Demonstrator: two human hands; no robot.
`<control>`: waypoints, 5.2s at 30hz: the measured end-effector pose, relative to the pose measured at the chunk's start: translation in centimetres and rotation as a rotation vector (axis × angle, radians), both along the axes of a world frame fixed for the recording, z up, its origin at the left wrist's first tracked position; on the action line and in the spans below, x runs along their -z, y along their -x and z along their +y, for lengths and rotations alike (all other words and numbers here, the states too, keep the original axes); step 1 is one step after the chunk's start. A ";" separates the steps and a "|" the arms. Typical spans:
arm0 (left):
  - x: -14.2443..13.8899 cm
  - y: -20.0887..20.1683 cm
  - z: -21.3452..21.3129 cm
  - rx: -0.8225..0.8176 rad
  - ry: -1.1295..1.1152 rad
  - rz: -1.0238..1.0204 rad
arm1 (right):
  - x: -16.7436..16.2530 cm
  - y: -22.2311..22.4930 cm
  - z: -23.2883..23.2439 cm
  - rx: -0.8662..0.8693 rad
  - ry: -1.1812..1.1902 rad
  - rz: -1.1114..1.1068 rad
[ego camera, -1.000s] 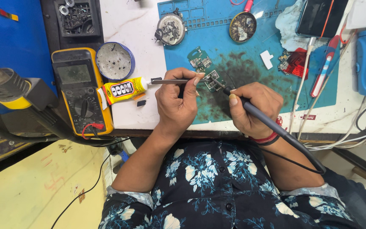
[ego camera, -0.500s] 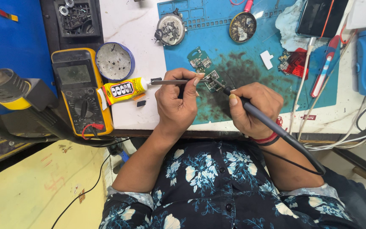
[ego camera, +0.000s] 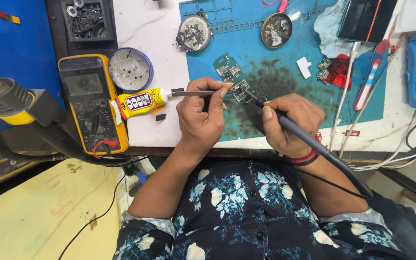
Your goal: The person uses a soldering iron and tweezers to apply solder to multiple points on a small green circuit board. They hold the board steady with tweezers while heating and depositing solder at several component leads and pads across the board surface.
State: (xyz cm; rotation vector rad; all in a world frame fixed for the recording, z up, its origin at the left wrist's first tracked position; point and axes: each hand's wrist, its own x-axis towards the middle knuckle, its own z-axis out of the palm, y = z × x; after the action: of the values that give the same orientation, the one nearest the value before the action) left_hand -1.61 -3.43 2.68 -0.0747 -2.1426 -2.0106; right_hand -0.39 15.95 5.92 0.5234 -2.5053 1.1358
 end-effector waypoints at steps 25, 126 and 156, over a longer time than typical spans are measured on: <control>0.1 0.0 0.0 -0.002 -0.001 0.003 | 0.1 0.0 -0.1 0.002 -0.004 -0.012; 0.4 -0.2 -0.1 -0.010 0.001 -0.016 | 0.1 -0.1 -0.3 -0.006 -0.006 -0.007; 0.3 -0.2 -0.2 -0.004 -0.005 -0.016 | -0.1 0.0 -0.4 -0.024 -0.005 -0.001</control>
State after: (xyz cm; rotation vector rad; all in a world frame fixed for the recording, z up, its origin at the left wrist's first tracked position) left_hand -1.38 -3.62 2.35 -0.0537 -2.1448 -2.0213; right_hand -0.41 15.58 6.03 0.5555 -2.5098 1.1393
